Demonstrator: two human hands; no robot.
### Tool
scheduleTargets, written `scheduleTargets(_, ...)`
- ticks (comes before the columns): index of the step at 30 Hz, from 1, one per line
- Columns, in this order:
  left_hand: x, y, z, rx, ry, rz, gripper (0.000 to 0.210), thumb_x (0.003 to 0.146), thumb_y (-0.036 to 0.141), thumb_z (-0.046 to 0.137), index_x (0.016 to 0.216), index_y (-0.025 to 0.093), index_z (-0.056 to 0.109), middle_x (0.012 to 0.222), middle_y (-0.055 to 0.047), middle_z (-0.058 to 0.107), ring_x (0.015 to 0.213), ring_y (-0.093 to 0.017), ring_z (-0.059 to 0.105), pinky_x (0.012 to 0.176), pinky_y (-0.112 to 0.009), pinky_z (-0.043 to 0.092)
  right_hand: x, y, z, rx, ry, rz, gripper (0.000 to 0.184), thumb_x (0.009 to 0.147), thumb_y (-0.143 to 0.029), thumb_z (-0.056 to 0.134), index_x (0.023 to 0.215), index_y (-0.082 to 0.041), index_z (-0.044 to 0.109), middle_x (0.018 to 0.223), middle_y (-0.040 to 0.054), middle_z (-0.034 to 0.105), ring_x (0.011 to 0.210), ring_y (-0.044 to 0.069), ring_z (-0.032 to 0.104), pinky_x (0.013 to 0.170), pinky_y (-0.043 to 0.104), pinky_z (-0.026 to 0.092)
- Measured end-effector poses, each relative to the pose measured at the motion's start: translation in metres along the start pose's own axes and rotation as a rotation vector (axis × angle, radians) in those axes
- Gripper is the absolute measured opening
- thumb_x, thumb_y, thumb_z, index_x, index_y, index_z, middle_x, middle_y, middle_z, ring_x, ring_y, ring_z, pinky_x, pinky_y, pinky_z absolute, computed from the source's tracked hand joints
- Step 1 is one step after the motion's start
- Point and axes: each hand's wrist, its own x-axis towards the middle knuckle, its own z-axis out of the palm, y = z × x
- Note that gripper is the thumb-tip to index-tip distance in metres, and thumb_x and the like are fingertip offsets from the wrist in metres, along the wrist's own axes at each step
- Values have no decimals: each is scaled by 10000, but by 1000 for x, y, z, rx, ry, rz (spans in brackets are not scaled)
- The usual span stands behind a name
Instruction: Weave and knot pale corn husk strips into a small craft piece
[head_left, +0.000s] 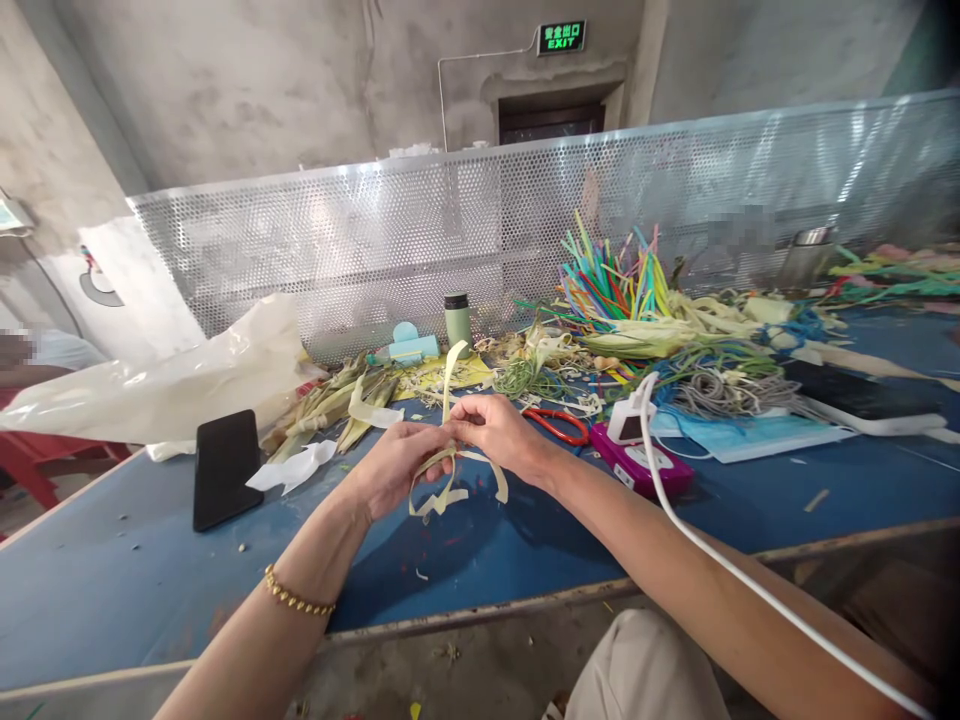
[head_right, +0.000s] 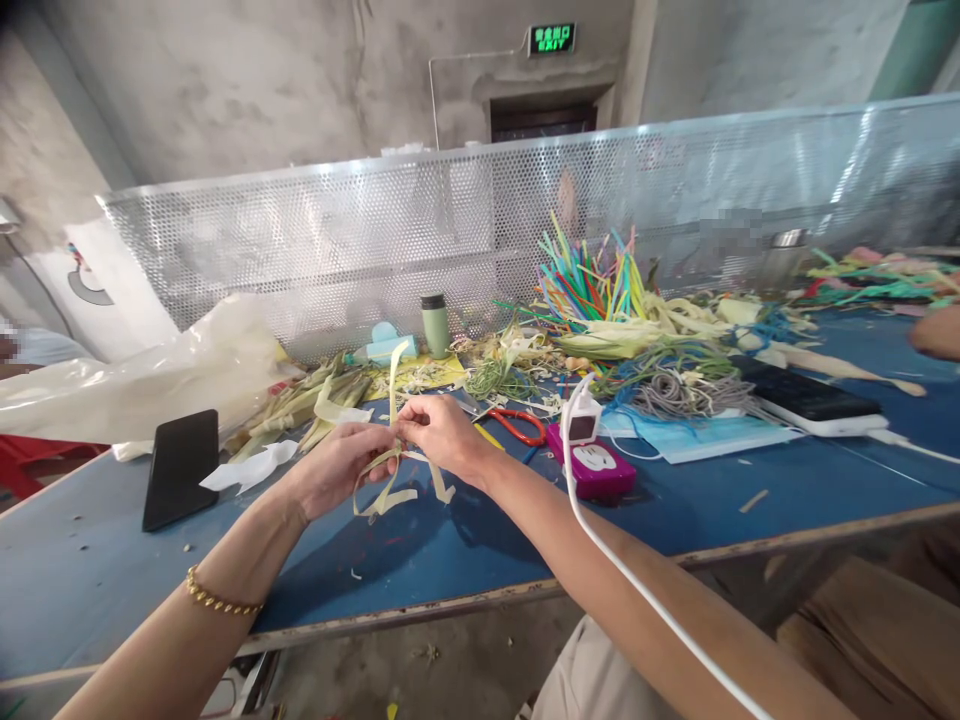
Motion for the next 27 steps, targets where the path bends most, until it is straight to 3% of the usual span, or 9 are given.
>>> scheduleTargets(5,0,-4,1,69,-7,51,268,717,330,726,630,99,621,569,-23,566,490,-52,432,466,-189,284,-1,-4,1,20,15,27,146,755,-258,624,676,-137,606,618,-11,576,575,93,493,542,212,376)
scheduleTargets(13,3,-8,4,83,21,41,306,701,344,740,601,96,592,559,-20,564,468,-47,423,455,-198,278,1,-1,1,-157,79,-14,142,755,-241,612,656,-141,603,598,-9,580,561,95,488,534,213,368)
scheduleTargets(18,1,-4,-1,-7,-62,17,266,742,326,709,820,90,614,750,-75,661,552,-81,548,552,-221,402,2,-5,-4,-155,104,16,165,776,-277,600,685,-140,614,599,0,583,546,99,490,530,219,379)
scheduleTargets(21,1,-4,-3,-21,-40,52,292,730,287,719,906,115,561,748,-73,681,548,-102,580,564,-240,425,2,-4,-4,-166,122,28,180,774,-294,614,686,-137,621,625,4,589,566,98,485,543,220,378)
scheduleTargets(27,3,-3,-2,30,96,150,267,743,286,688,828,157,469,683,-49,682,508,-119,599,518,-232,395,-3,-7,-5,-44,-38,86,252,831,-354,564,848,-123,663,698,30,633,623,119,532,581,236,424)
